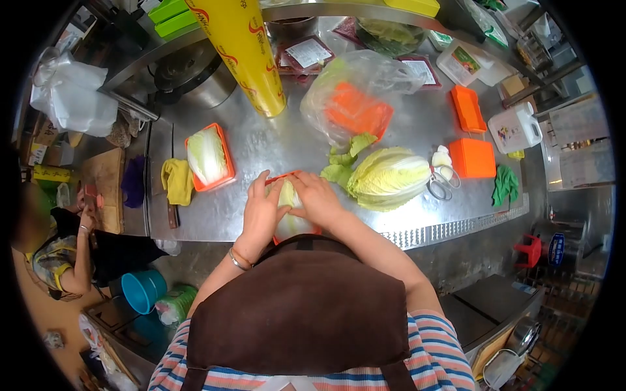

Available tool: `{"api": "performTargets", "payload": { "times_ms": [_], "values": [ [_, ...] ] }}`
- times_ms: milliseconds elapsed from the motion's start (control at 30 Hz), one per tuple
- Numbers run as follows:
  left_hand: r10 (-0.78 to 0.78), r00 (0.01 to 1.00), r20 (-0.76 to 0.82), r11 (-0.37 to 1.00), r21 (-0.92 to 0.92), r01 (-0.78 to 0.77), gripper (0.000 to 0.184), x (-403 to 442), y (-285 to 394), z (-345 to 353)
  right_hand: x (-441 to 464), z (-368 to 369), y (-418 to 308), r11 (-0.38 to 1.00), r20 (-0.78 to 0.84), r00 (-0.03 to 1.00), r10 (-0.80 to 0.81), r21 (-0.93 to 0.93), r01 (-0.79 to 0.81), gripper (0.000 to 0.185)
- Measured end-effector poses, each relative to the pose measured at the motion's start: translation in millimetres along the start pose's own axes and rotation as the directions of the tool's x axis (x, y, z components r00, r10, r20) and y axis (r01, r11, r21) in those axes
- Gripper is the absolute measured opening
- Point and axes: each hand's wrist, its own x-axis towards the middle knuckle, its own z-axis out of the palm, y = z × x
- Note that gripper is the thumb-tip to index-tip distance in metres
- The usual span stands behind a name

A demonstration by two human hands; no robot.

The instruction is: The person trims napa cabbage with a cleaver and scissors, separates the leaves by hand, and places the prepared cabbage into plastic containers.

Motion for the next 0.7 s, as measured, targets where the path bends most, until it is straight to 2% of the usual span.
{"api": "performTargets", "payload": {
  "times_ms": [67,100,167,200,267,300,333,367,400,467,500,533,567,600,633,700],
  "values": [
    [-0.029,0.995,-0.092,0.978,-0.207,0.010,0.065,-6.1,-2.2,11.4,0.6,-1.9,1.8,0.998,0.027,1.000,0.007,0.057,-0.009,0.073],
    [-0.029,0.995,-0.093,0.978,-0.206,0.009,0.065,-7.4,-4.7,21.5,0.1,-1.6,1.8,0.998,0.026,1.000,0.006,0.057,-0.008,0.073],
    [-0.006,0.971,-0.239,0.958,-0.281,-0.063,0.059,-9.3,-7.0,37.7,-0.5,1.4,2.5,0.997,-0.017,1.000,-0.010,0.070,0.011,0.073],
    [-0.011,0.970,-0.244,0.958,-0.280,-0.060,0.059,-10.4,-8.2,39.4,-0.5,3.4,4.1,0.997,-0.015,1.000,-0.017,0.069,0.018,0.073],
    [-0.105,0.973,-0.206,0.845,-0.535,-0.022,0.050,-12.2,-10.1,39.8,-1.9,6.3,6.4,0.988,-0.002,1.000,0.011,0.152,-0.011,0.072],
    [-0.113,0.971,-0.212,0.846,-0.533,-0.018,0.050,-12.8,-10.9,43.3,-2.6,5.8,7.0,0.988,0.002,1.000,0.001,0.153,-0.002,0.072],
    [-0.273,0.953,-0.136,0.531,-0.847,0.031,0.046,-12.2,-13.5,49.1,-2.2,5.0,7.8,0.981,-0.008,1.000,-0.002,0.196,0.003,0.073],
    [-0.379,0.925,-0.001,0.108,-0.993,0.044,0.042,-11.0,-14.0,48.9,-1.7,4.7,8.0,0.971,-0.017,1.000,-0.003,0.239,0.007,0.074],
    [-0.385,0.923,-0.004,0.110,-0.993,0.041,0.042,-10.9,-15.8,47.9,-1.1,6.4,9.1,0.970,-0.014,1.000,-0.010,0.241,0.013,0.074],
    [-0.431,0.896,0.106,-0.225,-0.974,0.006,0.038,-10.6,-19.2,45.0,-1.0,9.4,11.6,0.965,-0.030,1.000,0.000,0.261,0.008,0.074],
    [-0.465,0.877,0.122,-0.302,-0.953,-0.027,0.039,-9.4,-22.0,47.3,-1.1,8.4,12.1,0.965,-0.028,1.000,-0.008,0.260,0.014,0.074],
    [-0.471,0.874,0.116,-0.300,-0.953,-0.036,0.039,-10.6,-22.3,47.8,-0.6,7.0,12.2,0.966,-0.020,1.000,-0.014,0.257,0.018,0.074],
    [-0.443,0.896,-0.018,0.105,-0.994,0.032,0.040,-12.8,-21.4,47.0,0.0,6.1,11.3,0.967,-0.012,1.000,-0.017,0.255,0.020,0.075],
    [-0.364,0.923,-0.124,0.494,-0.866,0.078,0.041,-14.2,-15.5,38.9,-0.3,6.3,10.7,0.967,-0.010,1.000,-0.021,0.254,0.023,0.075],
    [-0.300,0.935,-0.189,0.770,-0.627,0.121,0.051,-22.8,-8.3,28.4,-1.3,6.2,10.6,0.968,-0.017,1.000,-0.025,0.250,0.028,0.075],
    [-0.292,0.937,-0.192,0.780,-0.614,0.117,0.055,-34.2,-6.7,42.2,0.0,5.6,12.7,0.969,-0.025,0.999,-0.039,0.243,0.044,0.075]
  ]
}}
